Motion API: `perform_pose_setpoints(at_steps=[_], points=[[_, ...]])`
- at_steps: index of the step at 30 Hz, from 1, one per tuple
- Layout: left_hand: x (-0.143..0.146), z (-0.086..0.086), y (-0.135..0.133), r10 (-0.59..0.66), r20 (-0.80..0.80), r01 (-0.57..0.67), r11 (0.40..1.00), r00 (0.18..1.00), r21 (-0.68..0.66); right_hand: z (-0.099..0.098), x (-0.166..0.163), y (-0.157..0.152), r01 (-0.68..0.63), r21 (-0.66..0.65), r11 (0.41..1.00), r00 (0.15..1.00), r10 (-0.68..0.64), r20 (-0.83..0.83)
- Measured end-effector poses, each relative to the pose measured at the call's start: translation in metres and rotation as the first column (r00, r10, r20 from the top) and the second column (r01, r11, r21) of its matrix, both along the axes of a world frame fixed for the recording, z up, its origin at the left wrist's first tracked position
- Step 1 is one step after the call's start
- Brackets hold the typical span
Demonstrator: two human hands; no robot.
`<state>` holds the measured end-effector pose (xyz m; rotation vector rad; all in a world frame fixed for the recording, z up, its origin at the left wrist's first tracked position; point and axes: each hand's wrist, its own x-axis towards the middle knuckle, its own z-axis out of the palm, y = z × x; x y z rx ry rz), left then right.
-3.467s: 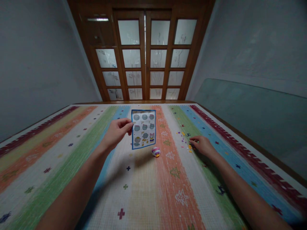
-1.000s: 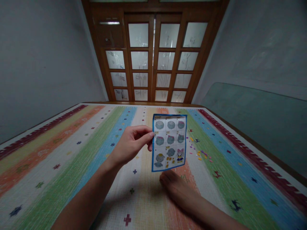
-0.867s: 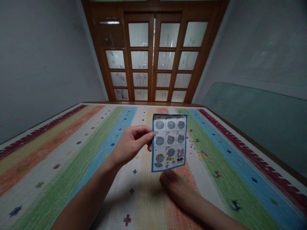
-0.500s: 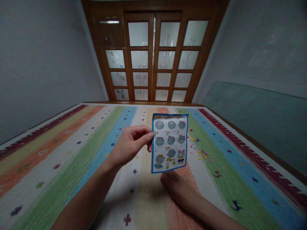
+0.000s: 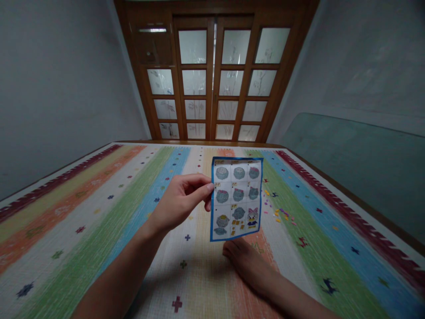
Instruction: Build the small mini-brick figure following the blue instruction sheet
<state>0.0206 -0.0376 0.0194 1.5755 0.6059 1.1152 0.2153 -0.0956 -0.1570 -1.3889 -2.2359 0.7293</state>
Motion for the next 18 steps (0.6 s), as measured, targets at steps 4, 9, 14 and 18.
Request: perform_pose_setpoints(at_steps=[4,9,14,18], points=[[-0.001,-0.002,0.001,0.008,-0.015,-0.008,1.0,1.0,0.002,0.001,-0.001,-0.001,-0.012,0.003,1.0,0.999,0.012,0.03],[-0.003,-0.004,0.004,0.021,-0.018,-0.021,1.0,1.0,0.008,-0.001,0.0,0.0,-0.144,0.165,0.976,0.985,0.126,0.12],[-0.006,-0.005,0.009,0.066,-0.038,-0.065,0.997,0.997,0.029,0.002,0.005,0.0,-0.131,0.353,0.926,0.991,0.12,0.054],[-0.007,-0.007,0.011,0.061,-0.036,-0.06,0.997,0.997,0.039,0.019,0.026,0.002,-0.018,0.423,0.906,0.994,0.063,-0.091]])
